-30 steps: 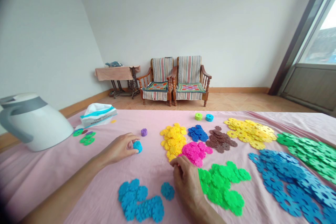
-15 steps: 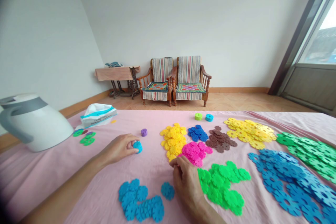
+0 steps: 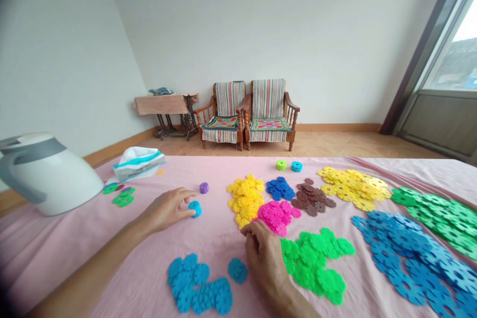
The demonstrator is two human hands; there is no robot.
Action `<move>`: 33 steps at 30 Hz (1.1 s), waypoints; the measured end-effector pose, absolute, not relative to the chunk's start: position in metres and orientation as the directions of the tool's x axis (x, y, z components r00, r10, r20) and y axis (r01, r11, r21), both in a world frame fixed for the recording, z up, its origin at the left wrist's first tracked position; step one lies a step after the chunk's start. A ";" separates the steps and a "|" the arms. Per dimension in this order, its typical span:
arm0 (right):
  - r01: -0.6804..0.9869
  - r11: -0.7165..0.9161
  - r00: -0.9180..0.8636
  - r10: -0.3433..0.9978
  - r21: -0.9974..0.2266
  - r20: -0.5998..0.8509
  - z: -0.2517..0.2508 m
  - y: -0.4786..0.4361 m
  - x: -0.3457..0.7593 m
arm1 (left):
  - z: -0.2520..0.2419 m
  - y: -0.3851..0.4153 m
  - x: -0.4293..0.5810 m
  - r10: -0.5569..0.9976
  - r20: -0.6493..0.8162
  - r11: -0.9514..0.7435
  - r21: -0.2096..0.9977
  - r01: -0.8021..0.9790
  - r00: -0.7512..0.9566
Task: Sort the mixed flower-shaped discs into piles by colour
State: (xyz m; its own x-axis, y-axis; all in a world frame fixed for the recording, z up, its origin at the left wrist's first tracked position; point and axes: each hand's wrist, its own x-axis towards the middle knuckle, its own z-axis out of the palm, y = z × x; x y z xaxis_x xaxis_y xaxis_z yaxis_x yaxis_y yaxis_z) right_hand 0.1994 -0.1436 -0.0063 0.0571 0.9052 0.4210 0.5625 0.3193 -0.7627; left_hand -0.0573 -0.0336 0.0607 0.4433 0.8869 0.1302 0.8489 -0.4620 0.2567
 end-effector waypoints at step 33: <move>0.533 0.245 0.119 0.926 -0.810 0.358 -0.010 -0.144 0.198 | 0.042 -0.129 0.037 0.641 0.082 -0.709 0.446 0.547 0.763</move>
State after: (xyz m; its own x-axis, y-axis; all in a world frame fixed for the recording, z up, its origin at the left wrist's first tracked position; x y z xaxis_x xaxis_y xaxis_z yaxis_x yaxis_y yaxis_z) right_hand 0.1982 -0.1438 -0.0095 0.1188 0.9262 0.3578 0.5327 0.2447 -0.8102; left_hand 0.0372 -0.1286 0.0417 0.7634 0.6407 0.0820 0.5468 -0.7086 0.4461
